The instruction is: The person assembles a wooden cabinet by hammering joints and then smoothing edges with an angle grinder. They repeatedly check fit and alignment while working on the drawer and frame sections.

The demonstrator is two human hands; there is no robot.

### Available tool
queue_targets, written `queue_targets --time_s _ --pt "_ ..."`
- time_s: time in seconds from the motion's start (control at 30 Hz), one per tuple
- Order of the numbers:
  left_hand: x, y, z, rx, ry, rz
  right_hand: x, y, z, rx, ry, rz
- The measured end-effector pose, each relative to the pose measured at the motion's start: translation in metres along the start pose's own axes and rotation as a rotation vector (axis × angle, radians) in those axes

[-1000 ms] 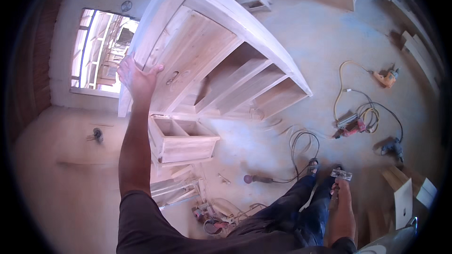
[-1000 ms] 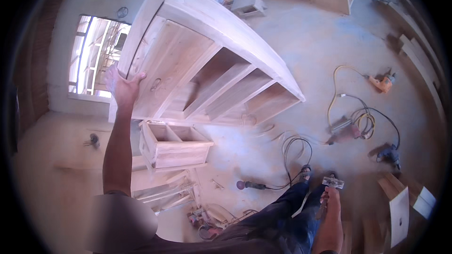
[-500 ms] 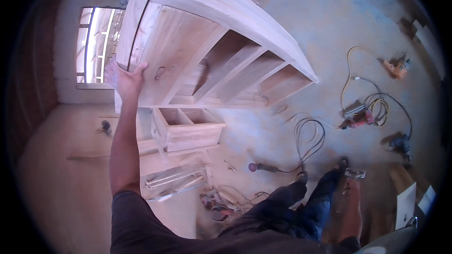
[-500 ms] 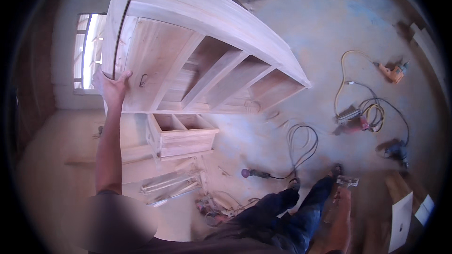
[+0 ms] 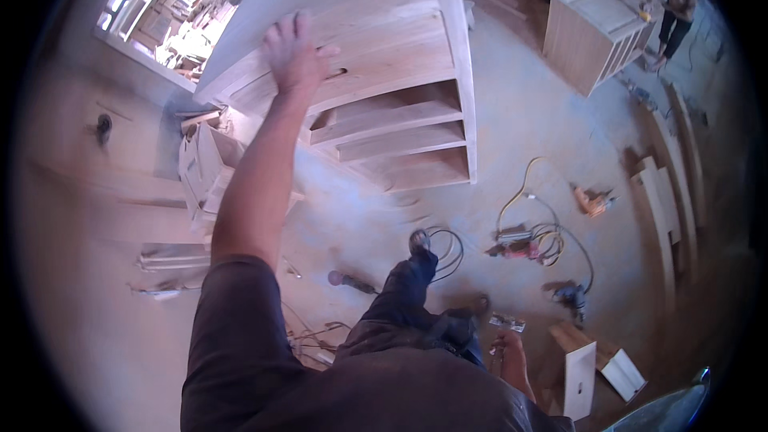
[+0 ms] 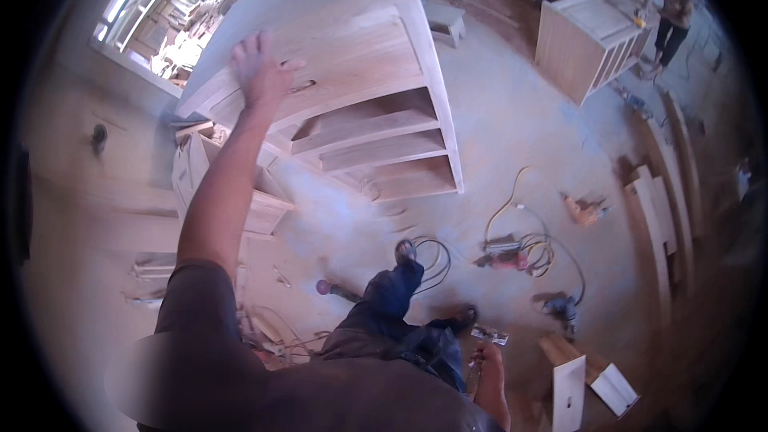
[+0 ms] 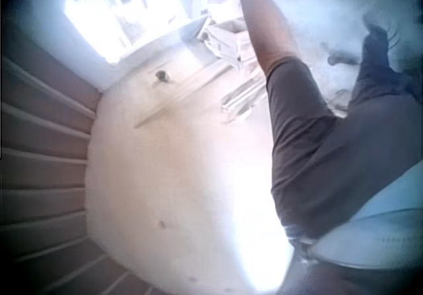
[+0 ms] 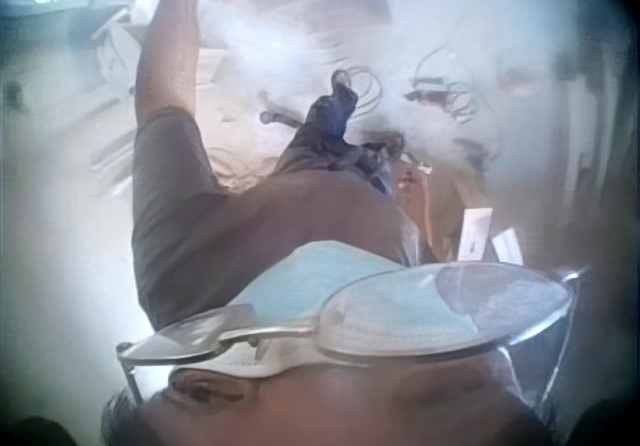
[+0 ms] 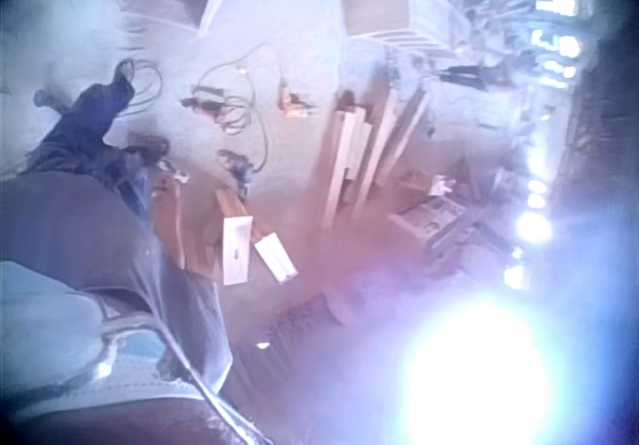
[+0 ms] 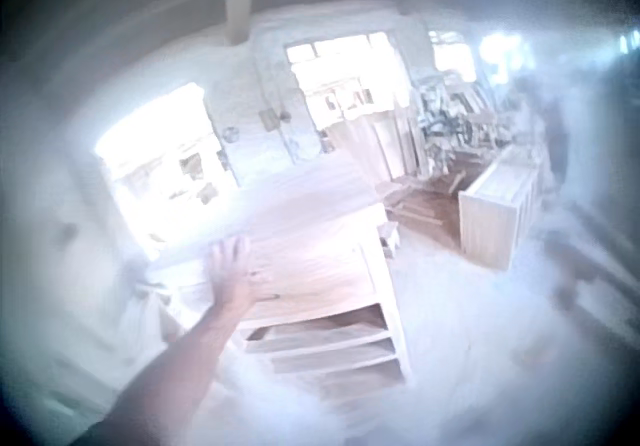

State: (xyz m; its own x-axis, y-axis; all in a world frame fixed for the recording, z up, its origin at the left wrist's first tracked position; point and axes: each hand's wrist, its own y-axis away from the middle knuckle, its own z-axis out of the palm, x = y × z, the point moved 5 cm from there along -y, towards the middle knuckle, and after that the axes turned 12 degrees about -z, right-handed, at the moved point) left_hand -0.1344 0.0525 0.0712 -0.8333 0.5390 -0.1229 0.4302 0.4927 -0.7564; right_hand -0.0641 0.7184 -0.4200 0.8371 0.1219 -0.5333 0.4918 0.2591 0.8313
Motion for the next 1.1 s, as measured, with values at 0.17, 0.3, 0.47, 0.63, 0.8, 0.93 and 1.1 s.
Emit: queue_targets --time_s 0.17,0.3,0.47,0.63,0.8,0.93,1.1 --pt "-0.009 0.004 0.012 0.131 0.084 -0.07 -0.028 -0.013 0.005 -0.111 -0.019 0.061" --pt "0.007 0.001 0.008 0.199 0.373 -0.057 -0.063 -0.015 0.001 -0.322 -0.243 -0.135" --pt "-0.017 0.014 0.001 0.222 0.42 -0.139 -0.129 0.006 0.047 -0.252 0.323 -0.761" --pt "-0.008 0.069 0.002 0.382 1.02 -0.619 -0.142 -0.064 0.034 -0.212 -0.023 -0.358" --pt "-0.021 0.126 0.097 -0.133 2.103 -1.602 -0.195 0.01 0.121 -0.263 0.28 -0.449" --pt "-0.024 0.113 0.101 -0.273 2.178 -1.875 -0.184 0.006 0.142 -0.213 -0.187 -0.323" --pt "-0.014 0.072 0.073 -0.157 2.161 -2.031 -0.17 -0.003 0.137 -0.2 -0.464 -0.113"
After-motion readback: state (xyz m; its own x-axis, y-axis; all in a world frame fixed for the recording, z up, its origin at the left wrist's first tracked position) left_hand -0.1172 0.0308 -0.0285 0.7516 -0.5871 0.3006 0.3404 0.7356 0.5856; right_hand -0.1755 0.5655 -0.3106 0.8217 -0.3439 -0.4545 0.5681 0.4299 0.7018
